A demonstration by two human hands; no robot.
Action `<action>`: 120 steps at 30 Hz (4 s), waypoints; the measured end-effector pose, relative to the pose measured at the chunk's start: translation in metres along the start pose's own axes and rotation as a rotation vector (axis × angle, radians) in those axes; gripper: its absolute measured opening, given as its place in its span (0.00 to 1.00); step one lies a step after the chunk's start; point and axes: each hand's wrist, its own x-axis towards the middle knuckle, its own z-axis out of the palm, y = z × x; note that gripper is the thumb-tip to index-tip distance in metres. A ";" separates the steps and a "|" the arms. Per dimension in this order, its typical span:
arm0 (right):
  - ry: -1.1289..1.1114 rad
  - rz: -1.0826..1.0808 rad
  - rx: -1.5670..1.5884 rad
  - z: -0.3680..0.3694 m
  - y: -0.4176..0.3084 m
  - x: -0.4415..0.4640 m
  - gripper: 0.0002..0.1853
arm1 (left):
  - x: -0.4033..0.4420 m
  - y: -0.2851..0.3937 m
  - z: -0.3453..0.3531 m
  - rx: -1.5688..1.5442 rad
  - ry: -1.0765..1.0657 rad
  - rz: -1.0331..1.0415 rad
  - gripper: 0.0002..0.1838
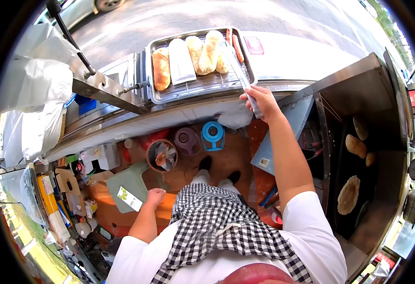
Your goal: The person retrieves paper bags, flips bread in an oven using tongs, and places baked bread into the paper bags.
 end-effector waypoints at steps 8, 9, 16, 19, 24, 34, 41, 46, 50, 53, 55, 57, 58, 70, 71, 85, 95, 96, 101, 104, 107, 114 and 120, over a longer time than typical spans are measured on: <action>0.016 -0.121 0.086 0.011 0.024 -0.125 0.17 | 0.024 0.085 0.036 0.113 -0.186 0.030 0.09; 0.026 -0.125 0.133 0.003 0.031 -0.152 0.17 | 0.023 0.097 0.028 0.105 -0.230 0.021 0.09; 0.118 -0.246 0.350 -0.057 0.066 -0.296 0.33 | 0.059 0.130 0.053 0.259 -0.345 0.103 0.13; 0.303 -0.302 0.414 -0.076 0.085 -0.344 0.37 | 0.077 0.142 0.064 0.331 -0.447 0.079 0.14; 0.593 -0.392 0.579 -0.102 0.116 -0.403 0.29 | 0.049 0.162 0.107 0.433 -0.413 0.127 0.13; 0.911 -0.413 0.797 -0.100 0.159 -0.452 0.27 | 0.034 0.186 0.132 0.521 -0.448 0.197 0.16; 0.898 -0.434 0.840 -0.093 0.175 -0.457 0.26 | 0.015 0.174 0.141 0.619 -0.418 0.239 0.12; 0.894 -0.398 0.767 -0.105 0.181 -0.457 0.27 | 0.003 0.149 0.157 0.542 -0.468 0.149 0.07; 0.911 -0.357 0.711 -0.113 0.187 -0.457 0.28 | 0.040 0.105 0.156 0.507 -0.449 0.134 0.08; 0.930 -0.364 0.676 -0.116 0.190 -0.459 0.28 | 0.052 0.079 0.166 0.522 -0.416 0.165 0.09; 0.914 -0.391 0.700 -0.118 0.194 -0.460 0.30 | 0.051 0.072 0.173 0.583 -0.364 0.247 0.10; 0.925 -0.376 0.701 -0.117 0.197 -0.460 0.30 | 0.055 0.071 0.178 0.625 -0.367 0.260 0.13; 0.935 -0.380 0.701 -0.117 0.198 -0.459 0.30 | 0.056 0.072 0.179 0.662 -0.374 0.281 0.13; 1.024 -0.368 0.649 -0.102 0.204 -0.458 0.31 | 0.081 0.097 0.176 0.840 -0.400 0.711 0.13; 1.033 -0.368 0.658 -0.099 0.203 -0.457 0.30 | 0.082 0.100 0.174 0.840 -0.397 0.728 0.13; 1.053 -0.285 0.706 -0.045 0.159 -0.447 0.25 | 0.078 0.143 0.143 0.469 -0.459 0.418 0.12; 1.081 -0.376 0.896 -0.108 0.156 -0.401 0.22 | 0.071 0.173 0.136 0.650 -0.349 0.301 0.10; 1.021 -0.419 0.959 -0.114 0.157 -0.403 0.21 | 0.055 0.185 0.140 0.672 -0.355 0.284 0.11; 0.473 -0.901 1.374 -0.118 0.165 -0.420 0.25 | 0.080 0.163 0.139 0.584 -0.383 0.382 0.10; 0.289 -1.072 1.556 -0.117 0.167 -0.429 0.27 | 0.080 0.164 0.141 0.644 -0.441 0.353 0.10; 0.321 -1.060 1.543 -0.118 0.166 -0.436 0.26 | 0.055 0.174 0.154 0.704 -0.363 0.338 0.10; 0.497 -0.928 1.376 -0.129 0.170 -0.438 0.28 | 0.063 0.173 0.164 0.576 -0.398 0.280 0.13; 0.852 -0.639 1.115 -0.142 0.185 -0.438 0.22 | 0.002 0.230 0.177 0.663 -0.330 0.216 0.14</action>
